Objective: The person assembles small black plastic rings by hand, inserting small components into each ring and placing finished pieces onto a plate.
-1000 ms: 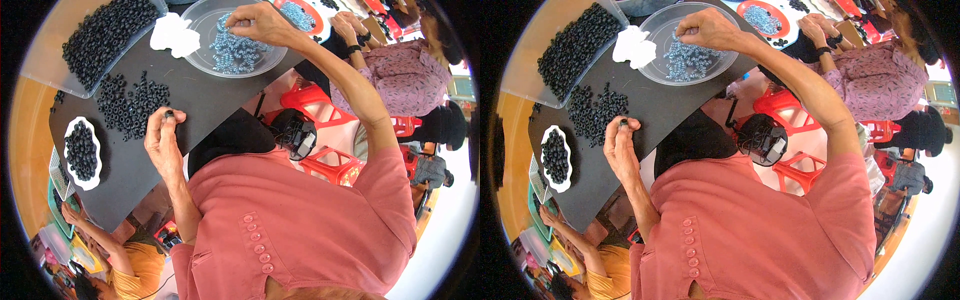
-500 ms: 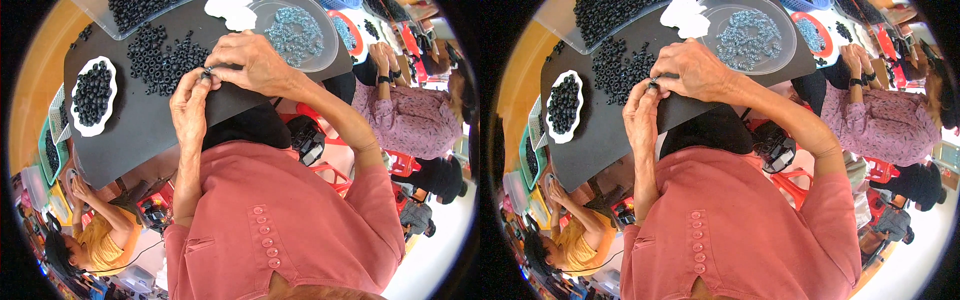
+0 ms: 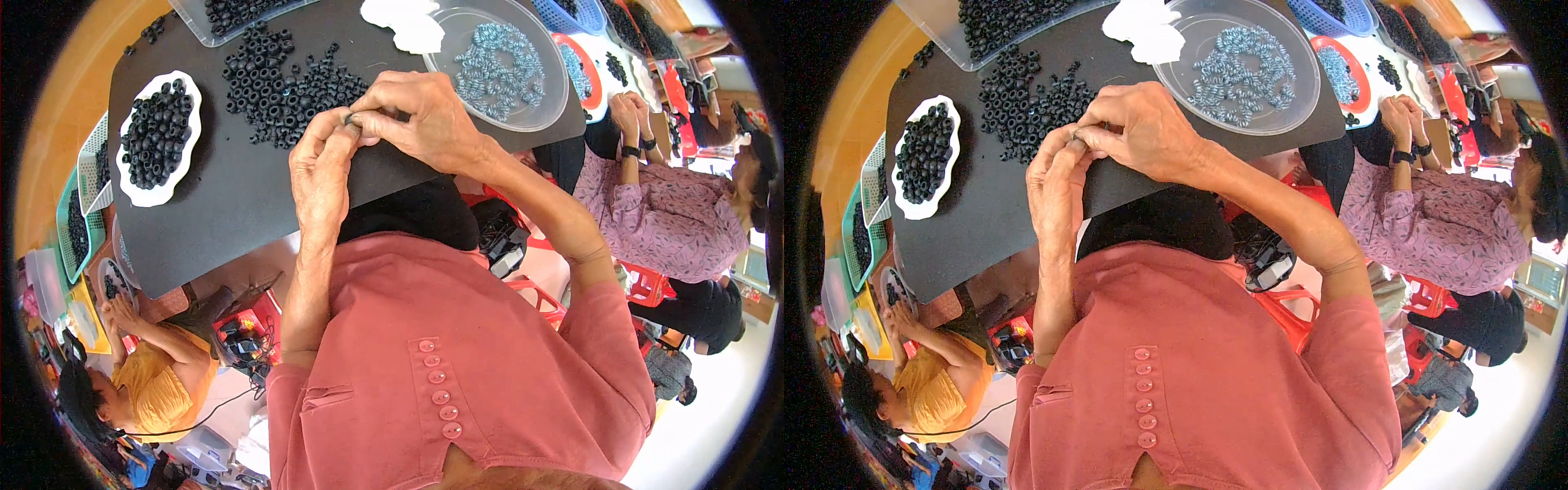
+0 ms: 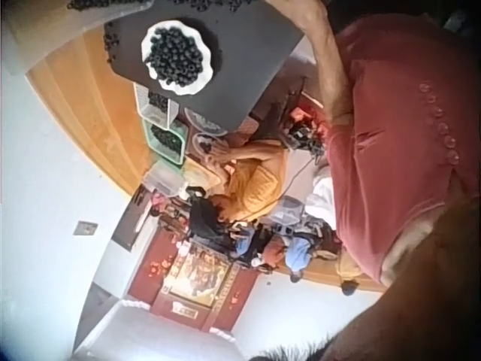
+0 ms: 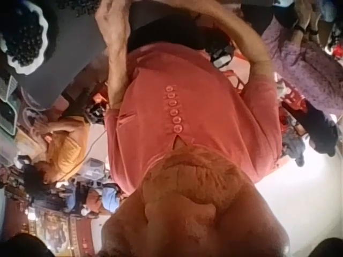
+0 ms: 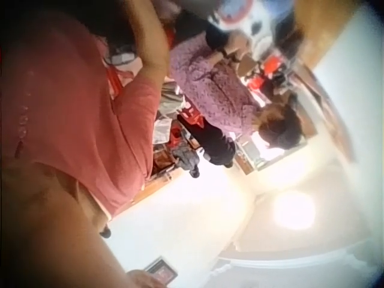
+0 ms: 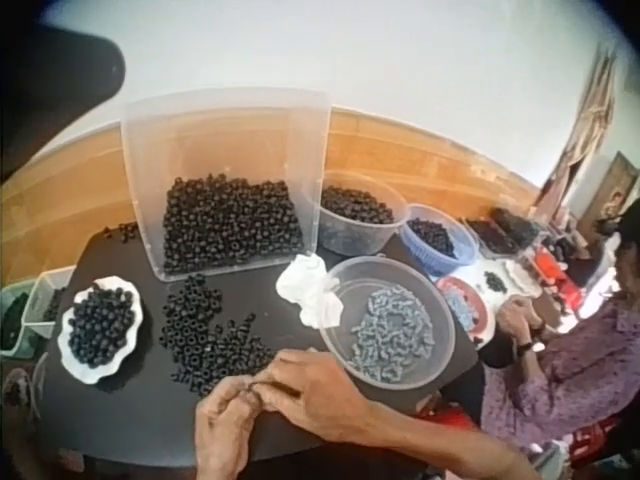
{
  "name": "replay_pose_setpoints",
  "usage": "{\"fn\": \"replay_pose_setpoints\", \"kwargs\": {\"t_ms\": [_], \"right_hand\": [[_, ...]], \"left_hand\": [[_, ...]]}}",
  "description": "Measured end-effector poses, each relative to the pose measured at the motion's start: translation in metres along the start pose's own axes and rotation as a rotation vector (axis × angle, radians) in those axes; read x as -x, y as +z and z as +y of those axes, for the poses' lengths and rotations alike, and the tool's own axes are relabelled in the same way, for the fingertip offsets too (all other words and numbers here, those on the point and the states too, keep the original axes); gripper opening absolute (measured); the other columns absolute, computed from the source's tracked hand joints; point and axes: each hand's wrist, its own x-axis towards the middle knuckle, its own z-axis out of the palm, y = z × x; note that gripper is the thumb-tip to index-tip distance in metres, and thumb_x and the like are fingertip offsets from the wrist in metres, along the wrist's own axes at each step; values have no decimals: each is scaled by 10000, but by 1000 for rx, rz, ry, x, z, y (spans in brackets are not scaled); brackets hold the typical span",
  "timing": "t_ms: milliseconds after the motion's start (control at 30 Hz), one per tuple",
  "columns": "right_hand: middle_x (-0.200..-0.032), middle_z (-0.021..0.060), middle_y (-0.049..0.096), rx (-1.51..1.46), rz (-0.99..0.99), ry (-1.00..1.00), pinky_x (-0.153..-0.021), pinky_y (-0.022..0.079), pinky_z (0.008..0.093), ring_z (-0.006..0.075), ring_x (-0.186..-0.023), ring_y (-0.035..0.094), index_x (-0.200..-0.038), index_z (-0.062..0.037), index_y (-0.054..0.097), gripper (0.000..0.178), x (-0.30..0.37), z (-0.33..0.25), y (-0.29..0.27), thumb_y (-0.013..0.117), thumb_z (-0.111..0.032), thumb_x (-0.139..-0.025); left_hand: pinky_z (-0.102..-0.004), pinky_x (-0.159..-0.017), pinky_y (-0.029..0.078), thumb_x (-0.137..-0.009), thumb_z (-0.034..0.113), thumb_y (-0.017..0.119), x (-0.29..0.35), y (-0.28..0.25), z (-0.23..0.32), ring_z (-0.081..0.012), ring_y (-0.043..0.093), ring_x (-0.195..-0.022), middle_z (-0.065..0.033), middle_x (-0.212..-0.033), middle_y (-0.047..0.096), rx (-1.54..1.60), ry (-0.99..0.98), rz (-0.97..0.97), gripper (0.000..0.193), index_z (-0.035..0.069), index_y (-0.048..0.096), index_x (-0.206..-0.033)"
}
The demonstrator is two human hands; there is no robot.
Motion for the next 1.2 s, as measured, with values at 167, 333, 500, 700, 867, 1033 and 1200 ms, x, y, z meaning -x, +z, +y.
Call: {"fn": "replay_pose_setpoints", "kwargs": {"t_ms": [167, 333, 500, 700, 867, 1033, 1200], "right_hand": [[-697, 86, 641, -111, -42, 226, -544, 466, 270, 134, -599, 604, -835, -20, 669, 141, -28, 14, 0, 670, -150, -780], [-814, 101, 654, 260, -110, -66, -686, 513, 342, 248, -747, 646, -968, -56, 650, 197, -70, 76, 6, 620, -91, -777], [-905, 100, 643, 390, -337, -121, -725, 505, 347, 265, -812, 637, -960, -50, 645, 219, -84, 84, 15, 637, -60, -741], [-738, 111, 660, 265, -233, 22, -658, 517, 348, 262, -708, 653, -849, -26, 652, 179, -79, 74, 10, 649, -115, -694], [-684, 37, 631, -137, -261, 145, -645, 497, 260, 131, -653, 611, -890, -37, 667, 183, -49, 18, -8, 649, -58, -710], [-740, 62, 641, -287, -217, 90, -647, 508, 267, 130, -663, 636, -918, -20, 681, 169, -23, 1, -6, 631, -22, -757], [-709, 84, 631, -381, -103, 109, -589, 502, 273, 155, -619, 644, -912, 6, 679, 181, -9, 0, 0, 593, -13, -754]], "left_hand": [[-347, -813, 504, -878, -2, 468, 2, -7, 4, -194, 638, -822, -122, -876, 646, 152, -93, -109, 174, -26, 579, -1011], [-365, -831, 502, -858, 28, 462, 4, -11, 5, -223, 629, -844, -149, -883, 648, 185, -75, -123, 195, -34, 560, -1014], [-357, -811, 503, -897, 19, 441, 3, -10, 5, -221, 637, -835, -160, -886, 649, 270, -68, -99, 173, -15, 548, -1028], [-335, -802, 502, -900, 21, 465, 3, -11, 1, -207, 626, -823, -140, -874, 641, 234, -1, -52, 161, -19, 559, -1024], [-303, -785, 496, -901, 29, 483, 4, -9, 2, -177, 614, -804, -120, -866, 640, 174, 40, 11, 163, -23, 564, -1033], [-242, -752, 469, -890, 19, 486, 5, -6, 2, -122, 592, -780, -80, -861, 636, 32, 57, 38, 182, -44, 574, -1037], [-300, -820, 458, -894, 24, 501, 4, -6, -1, -148, 579, -830, -70, -905, 609, -88, 49, 22, 187, -42, 570, -1056]]}}
